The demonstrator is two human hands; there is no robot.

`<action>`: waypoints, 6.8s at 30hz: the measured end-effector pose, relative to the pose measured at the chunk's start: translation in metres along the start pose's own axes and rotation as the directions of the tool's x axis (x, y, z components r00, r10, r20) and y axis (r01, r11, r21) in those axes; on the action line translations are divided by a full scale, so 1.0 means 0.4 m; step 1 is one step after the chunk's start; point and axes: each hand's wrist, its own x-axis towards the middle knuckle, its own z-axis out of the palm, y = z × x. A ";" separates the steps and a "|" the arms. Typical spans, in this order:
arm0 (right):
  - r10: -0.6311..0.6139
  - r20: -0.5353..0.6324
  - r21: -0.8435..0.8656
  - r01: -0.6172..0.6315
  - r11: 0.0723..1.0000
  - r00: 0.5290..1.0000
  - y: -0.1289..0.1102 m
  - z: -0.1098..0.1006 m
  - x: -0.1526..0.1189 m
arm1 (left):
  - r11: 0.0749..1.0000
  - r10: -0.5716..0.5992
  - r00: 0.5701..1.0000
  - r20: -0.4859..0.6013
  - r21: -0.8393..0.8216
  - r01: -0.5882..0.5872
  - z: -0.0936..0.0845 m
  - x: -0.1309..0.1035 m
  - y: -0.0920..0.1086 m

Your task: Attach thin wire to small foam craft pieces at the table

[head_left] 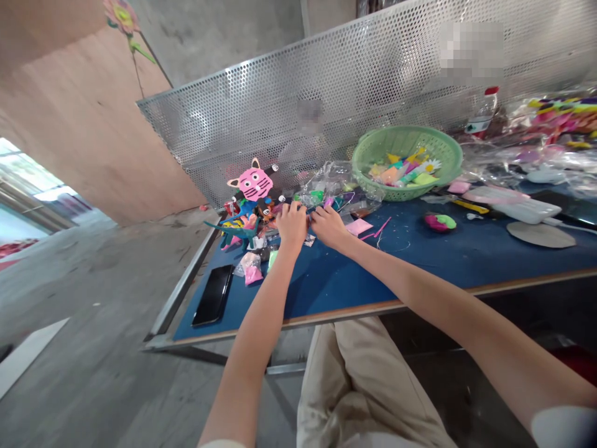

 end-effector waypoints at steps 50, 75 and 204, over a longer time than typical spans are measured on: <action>0.155 0.072 0.259 -0.169 0.951 0.985 0.053 -0.012 -0.016 | 0.674 -0.308 0.930 0.200 -0.644 0.362 -0.014 0.004 0.005; -0.121 0.112 0.389 0.068 0.919 0.986 0.129 0.048 -0.017 | 0.740 -0.198 0.948 0.250 -0.596 0.312 -0.020 -0.003 -0.016; 0.426 -0.065 0.546 -0.325 0.772 0.903 0.104 -0.035 -0.028 | 0.544 -0.199 0.953 0.228 -0.783 0.301 -0.040 -0.013 0.026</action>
